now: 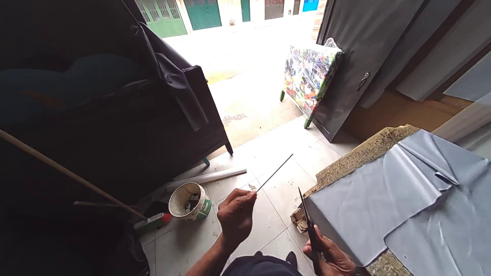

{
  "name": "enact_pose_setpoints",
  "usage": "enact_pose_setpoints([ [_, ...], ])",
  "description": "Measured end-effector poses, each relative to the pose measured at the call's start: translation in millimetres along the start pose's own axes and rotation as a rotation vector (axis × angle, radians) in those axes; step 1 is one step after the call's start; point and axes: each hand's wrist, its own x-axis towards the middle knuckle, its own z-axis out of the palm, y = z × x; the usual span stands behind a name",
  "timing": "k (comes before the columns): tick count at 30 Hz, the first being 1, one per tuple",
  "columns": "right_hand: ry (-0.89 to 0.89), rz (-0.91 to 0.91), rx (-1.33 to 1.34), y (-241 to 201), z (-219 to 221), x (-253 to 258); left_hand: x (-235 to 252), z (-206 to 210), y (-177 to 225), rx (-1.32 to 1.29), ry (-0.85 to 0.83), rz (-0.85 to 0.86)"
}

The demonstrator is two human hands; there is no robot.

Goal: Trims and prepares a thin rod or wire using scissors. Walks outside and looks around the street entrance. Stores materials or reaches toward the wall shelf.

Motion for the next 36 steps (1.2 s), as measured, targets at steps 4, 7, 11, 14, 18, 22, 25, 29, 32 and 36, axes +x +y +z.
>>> enact_pose_setpoints([
  [4, -0.061, 0.019, -0.134, 0, 6, 2, -12, 4, 3, -0.05, -0.164, 0.032],
  [7, -0.066, -0.043, -0.13, -2, 15, 6, -29, 11, 6, -0.091, -0.237, 0.039],
  [11, 0.016, -0.022, -0.037, 0, 5, 0, 12, -20, -4, 0.024, -0.009, 0.01],
  [14, -0.049, 0.0, -0.115, -1, 12, 1, 4, -16, -1, -0.02, -0.096, 0.031],
  [18, -0.058, -0.056, -0.092, -2, 26, 6, -24, 2, 5, -0.106, -0.212, 0.031],
  [22, 0.027, -0.01, 0.012, -1, 14, -2, 11, -26, -9, -0.001, -0.005, 0.01],
  [25, -0.029, -0.02, -0.094, -1, 21, 2, -1, -19, -6, -0.043, -0.132, 0.033],
  [29, 0.008, -0.049, -0.051, -2, 32, 0, -26, -3, 1, -0.118, -0.215, 0.02],
  [32, 0.057, -0.032, 0.049, 0, 19, -8, 5, -23, -11, -0.012, -0.04, 0.015],
  [36, -0.012, -0.024, -0.057, -1, 23, -4, -2, -18, -8, -0.063, -0.143, 0.045],
])
